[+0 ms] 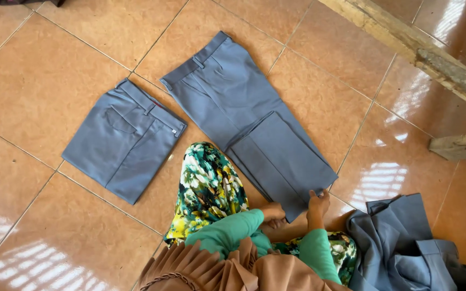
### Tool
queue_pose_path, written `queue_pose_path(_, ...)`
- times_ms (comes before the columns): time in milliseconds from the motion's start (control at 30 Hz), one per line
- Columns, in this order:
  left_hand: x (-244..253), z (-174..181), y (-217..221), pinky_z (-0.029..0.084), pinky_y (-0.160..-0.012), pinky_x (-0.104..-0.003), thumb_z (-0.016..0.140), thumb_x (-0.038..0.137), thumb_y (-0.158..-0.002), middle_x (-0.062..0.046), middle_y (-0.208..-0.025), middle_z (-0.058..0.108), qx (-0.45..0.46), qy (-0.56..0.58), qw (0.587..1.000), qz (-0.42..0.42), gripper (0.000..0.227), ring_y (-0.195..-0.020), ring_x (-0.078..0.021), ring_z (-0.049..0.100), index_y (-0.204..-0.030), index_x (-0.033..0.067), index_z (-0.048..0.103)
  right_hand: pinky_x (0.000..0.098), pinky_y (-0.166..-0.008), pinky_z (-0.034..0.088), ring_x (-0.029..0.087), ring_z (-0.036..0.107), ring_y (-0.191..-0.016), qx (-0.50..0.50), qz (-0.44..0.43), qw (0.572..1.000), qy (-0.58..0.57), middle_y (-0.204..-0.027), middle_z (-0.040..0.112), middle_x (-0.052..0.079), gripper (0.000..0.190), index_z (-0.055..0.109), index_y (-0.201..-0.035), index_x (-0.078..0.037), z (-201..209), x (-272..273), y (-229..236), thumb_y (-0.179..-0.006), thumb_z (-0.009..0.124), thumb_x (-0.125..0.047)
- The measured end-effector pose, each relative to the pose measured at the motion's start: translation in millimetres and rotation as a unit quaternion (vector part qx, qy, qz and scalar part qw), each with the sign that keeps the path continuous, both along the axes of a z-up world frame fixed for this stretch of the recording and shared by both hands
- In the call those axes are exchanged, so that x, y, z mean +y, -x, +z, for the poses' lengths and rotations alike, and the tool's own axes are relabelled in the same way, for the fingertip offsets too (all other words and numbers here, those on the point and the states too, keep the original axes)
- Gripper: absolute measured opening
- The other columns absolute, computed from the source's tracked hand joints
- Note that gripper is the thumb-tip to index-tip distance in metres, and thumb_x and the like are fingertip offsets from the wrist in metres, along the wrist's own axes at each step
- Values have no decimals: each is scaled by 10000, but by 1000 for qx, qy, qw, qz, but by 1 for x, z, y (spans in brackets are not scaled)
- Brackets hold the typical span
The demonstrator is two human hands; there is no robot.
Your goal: Folding grey trousers into neat rectangles and stacking them on the floor.
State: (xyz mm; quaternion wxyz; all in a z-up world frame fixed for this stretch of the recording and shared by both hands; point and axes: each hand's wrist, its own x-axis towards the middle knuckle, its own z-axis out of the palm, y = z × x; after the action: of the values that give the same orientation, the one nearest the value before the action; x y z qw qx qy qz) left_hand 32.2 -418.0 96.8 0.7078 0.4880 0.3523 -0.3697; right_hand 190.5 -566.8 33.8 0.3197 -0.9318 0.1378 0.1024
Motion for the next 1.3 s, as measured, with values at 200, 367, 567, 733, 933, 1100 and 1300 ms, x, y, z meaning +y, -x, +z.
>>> queue_pose_path(200,154,33,-32,616,-758,-475,533,221,-941,-77,-934,734,-109,-446,883,-94,169,-956,-327,749,-979,182,692,441,-517,624,321,683,-862,64,-99,985,-123,-1117,674,147,596,592,-1419,-137,25,-8,30,-892,815,-304)
queue_pose_path(367,223,-32,-38,510,-885,-486,712,334,-918,-74,-1190,533,-47,-656,752,-45,414,-1148,-296,529,-1219,169,480,353,-341,483,259,569,-399,61,-75,987,-131,-1012,666,158,565,583,-1426,-110,32,-3,37,-911,775,-240)
queue_pose_path(567,225,42,-17,591,-756,-457,505,33,-1010,-102,-1112,483,-126,-638,760,2,215,-983,-338,632,-1133,177,403,682,-1031,404,564,435,-1334,172,-144,923,-313,-1452,456,337,859,325,-1589,-81,122,42,61,-878,806,-71)
queue_pose_path(733,200,-26,-26,486,-658,-390,512,200,-1011,-76,-1044,513,-161,-765,622,-54,62,-904,-254,559,-995,193,570,397,-805,602,265,708,-972,127,-125,888,-423,-1154,668,93,586,562,-1413,-143,129,-6,33,-880,807,-146)
queue_pose_path(933,123,-24,-34,543,-679,-356,627,138,-854,-70,-1015,550,-268,-732,620,-87,352,-910,-246,583,-1203,131,582,402,-899,583,224,675,-1042,18,-110,903,-415,-1201,650,88,541,580,-1419,-168,247,-6,16,-920,786,-141)
queue_pose_path(1100,49,-14,-32,531,-959,-401,760,14,-678,-161,-1280,511,-343,-525,776,-65,790,-1107,-356,568,-1422,61,498,290,-718,640,135,711,-882,-35,-72,913,-400,-1024,673,-19,499,635,-1373,-203,336,35,-2,-899,777,-132)
queue_pose_path(1300,-11,-29,-8,430,-1131,-479,540,-34,-662,-224,-1400,493,-401,-301,865,15,878,-1279,-473,525,-1526,88,441,316,-587,634,153,672,-738,-24,21,882,-470,-897,640,40,537,660,-1330,-128,344,153,-11,-827,830,-47)
